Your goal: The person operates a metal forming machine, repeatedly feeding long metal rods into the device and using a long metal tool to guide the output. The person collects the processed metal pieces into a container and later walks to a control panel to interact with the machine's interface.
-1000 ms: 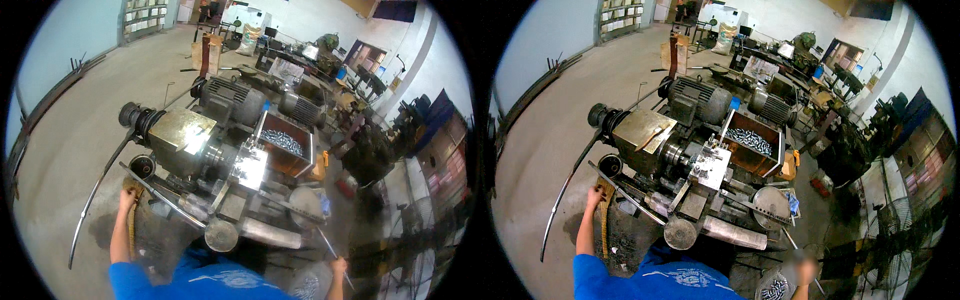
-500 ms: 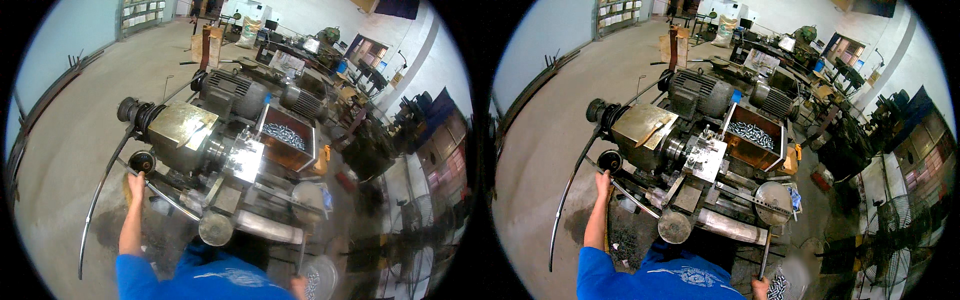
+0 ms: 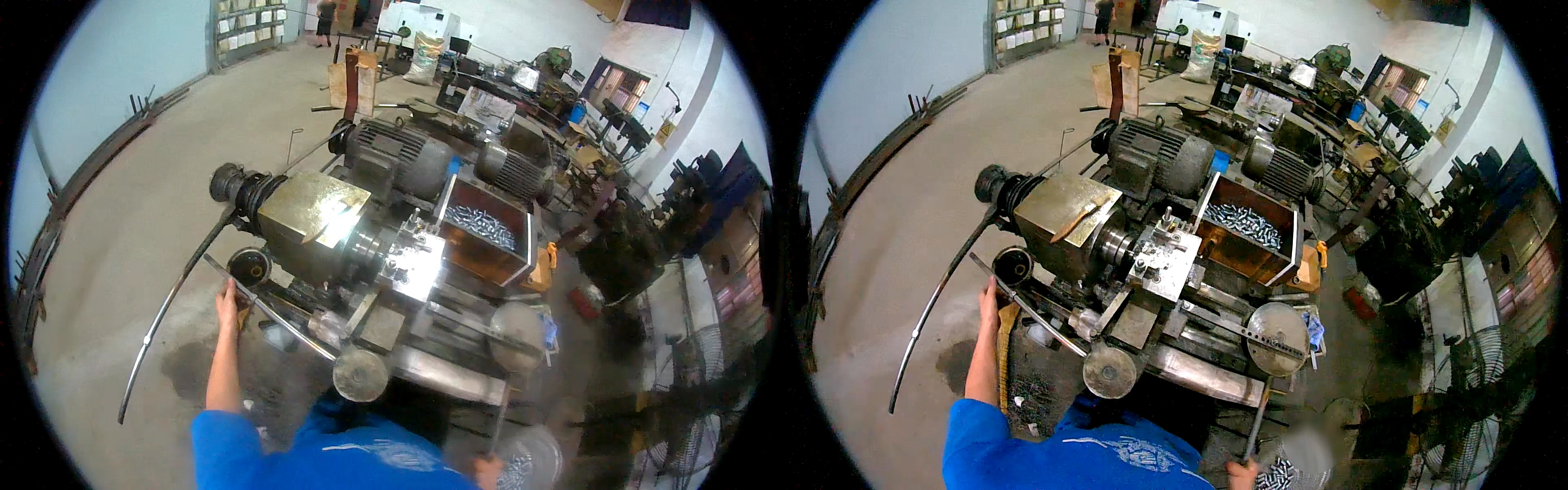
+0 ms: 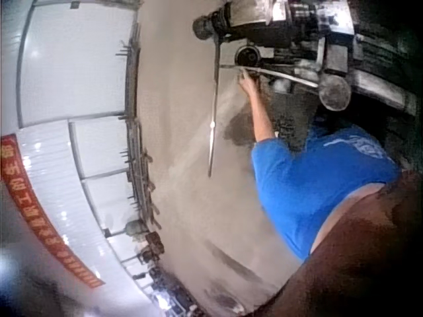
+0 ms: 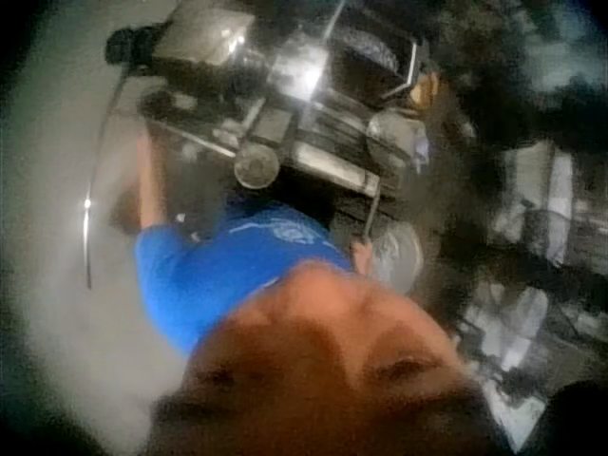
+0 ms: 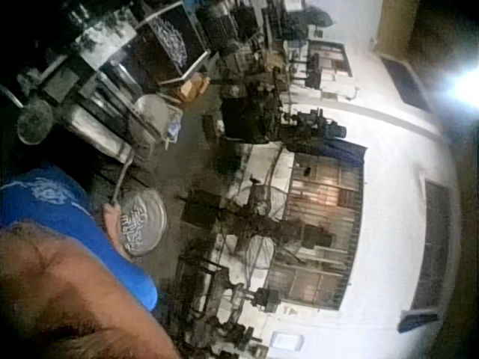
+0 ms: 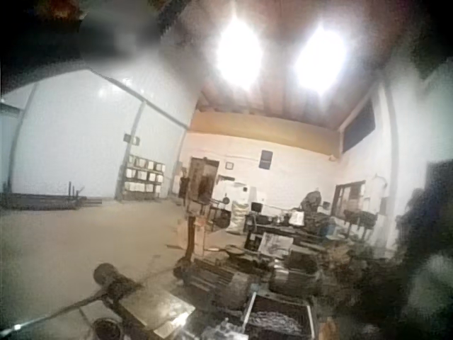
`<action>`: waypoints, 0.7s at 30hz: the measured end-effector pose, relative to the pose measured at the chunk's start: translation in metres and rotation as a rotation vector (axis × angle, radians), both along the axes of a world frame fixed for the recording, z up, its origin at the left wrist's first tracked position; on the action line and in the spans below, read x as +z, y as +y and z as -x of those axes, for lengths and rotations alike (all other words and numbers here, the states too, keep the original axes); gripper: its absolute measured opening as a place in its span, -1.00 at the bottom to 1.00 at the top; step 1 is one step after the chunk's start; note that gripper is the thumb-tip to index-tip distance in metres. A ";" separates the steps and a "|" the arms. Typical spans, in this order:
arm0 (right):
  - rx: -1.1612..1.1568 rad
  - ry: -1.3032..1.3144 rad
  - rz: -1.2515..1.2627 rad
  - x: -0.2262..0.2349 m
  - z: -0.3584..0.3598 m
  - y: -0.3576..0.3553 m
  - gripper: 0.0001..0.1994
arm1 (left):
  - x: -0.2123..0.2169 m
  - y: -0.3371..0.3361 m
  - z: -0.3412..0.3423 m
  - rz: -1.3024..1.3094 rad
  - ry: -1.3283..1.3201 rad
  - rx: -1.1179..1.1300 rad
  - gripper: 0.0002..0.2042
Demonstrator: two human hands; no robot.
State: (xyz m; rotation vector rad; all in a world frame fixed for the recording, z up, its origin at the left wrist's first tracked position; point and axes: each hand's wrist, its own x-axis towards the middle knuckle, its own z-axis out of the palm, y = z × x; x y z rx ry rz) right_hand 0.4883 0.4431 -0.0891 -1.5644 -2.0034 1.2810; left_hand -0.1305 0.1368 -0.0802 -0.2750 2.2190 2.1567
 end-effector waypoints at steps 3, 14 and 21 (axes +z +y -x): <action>0.019 -0.366 -0.376 0.001 -0.046 0.054 -0.64 | -0.051 -0.030 -0.013 0.323 0.098 -0.078 -0.71; -0.187 -0.910 -0.805 0.026 -0.012 0.215 -0.37 | -0.084 0.029 -0.057 1.436 -0.004 -0.724 -0.74; -0.114 -0.734 -0.667 0.028 -0.017 0.224 -0.37 | -0.074 0.015 -0.040 1.532 0.150 -1.062 -0.75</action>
